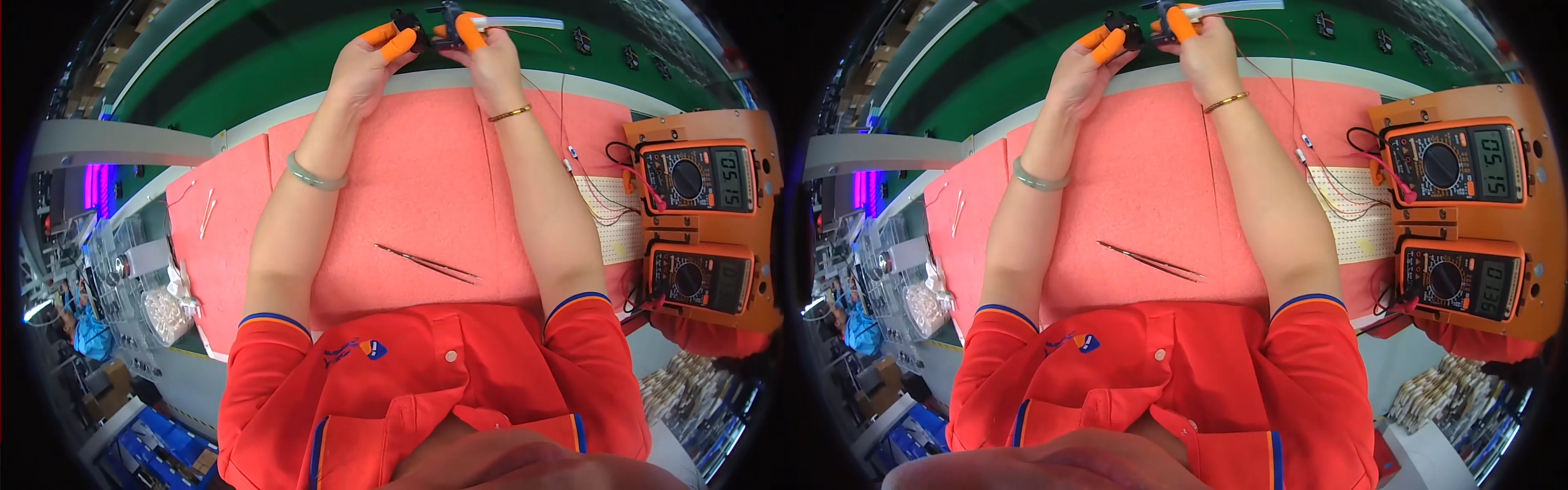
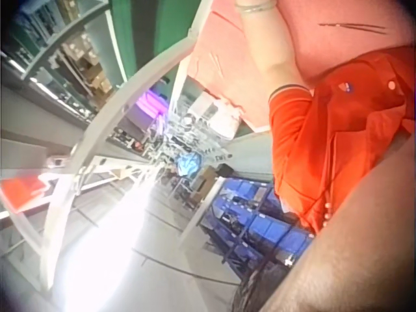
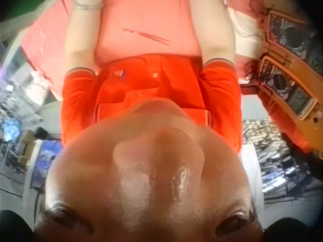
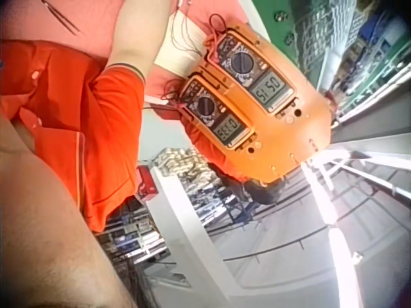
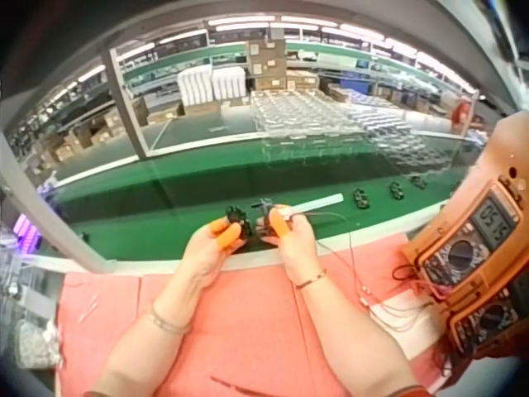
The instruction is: The person tests electronic modules by connecting them one by one to a handheld testing fixture wired to multimeters and placing the tested modules onto the conveyor belt.
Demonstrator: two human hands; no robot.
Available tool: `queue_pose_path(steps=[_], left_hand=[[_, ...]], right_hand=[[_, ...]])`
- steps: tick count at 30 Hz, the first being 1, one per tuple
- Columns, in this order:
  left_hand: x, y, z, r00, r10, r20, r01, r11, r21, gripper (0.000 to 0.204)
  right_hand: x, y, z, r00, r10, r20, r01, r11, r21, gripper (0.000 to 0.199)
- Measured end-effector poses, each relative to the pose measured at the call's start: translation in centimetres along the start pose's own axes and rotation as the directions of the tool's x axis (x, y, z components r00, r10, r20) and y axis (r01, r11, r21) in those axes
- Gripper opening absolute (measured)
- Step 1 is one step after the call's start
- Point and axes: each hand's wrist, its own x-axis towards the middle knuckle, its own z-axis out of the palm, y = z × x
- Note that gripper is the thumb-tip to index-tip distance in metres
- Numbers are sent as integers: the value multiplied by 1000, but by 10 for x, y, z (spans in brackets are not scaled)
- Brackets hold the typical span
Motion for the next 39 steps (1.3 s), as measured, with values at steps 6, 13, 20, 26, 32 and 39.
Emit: queue_pose_path(steps=[6,13,20,26,32,39], left_hand=[[0,5,-6,992,-10,-122,37,976,214,31],[9,-11,-18,993,64,-97,-33,955,295,34],[6,-4,-10,983,141,118,-119,977,-178,46],[-11,17,19,902,258,346,-95,901,-422,44],[-7,16,16,973,-39,226,174,769,-615,41],[14,3,20,996,30,-81,5,916,402,39]], right_hand=[[-5,0,16,999,36,-1,-36,998,56,22],[1,11,11,994,-96,55,87,984,155,19],[12,12,-17,994,-29,-105,54,969,242,22],[12,15,-16,990,54,-127,-23,972,235,21],[18,18,-16,992,37,-122,-4,965,261,21],[23,11,-26,955,45,-294,39,962,271,22]])
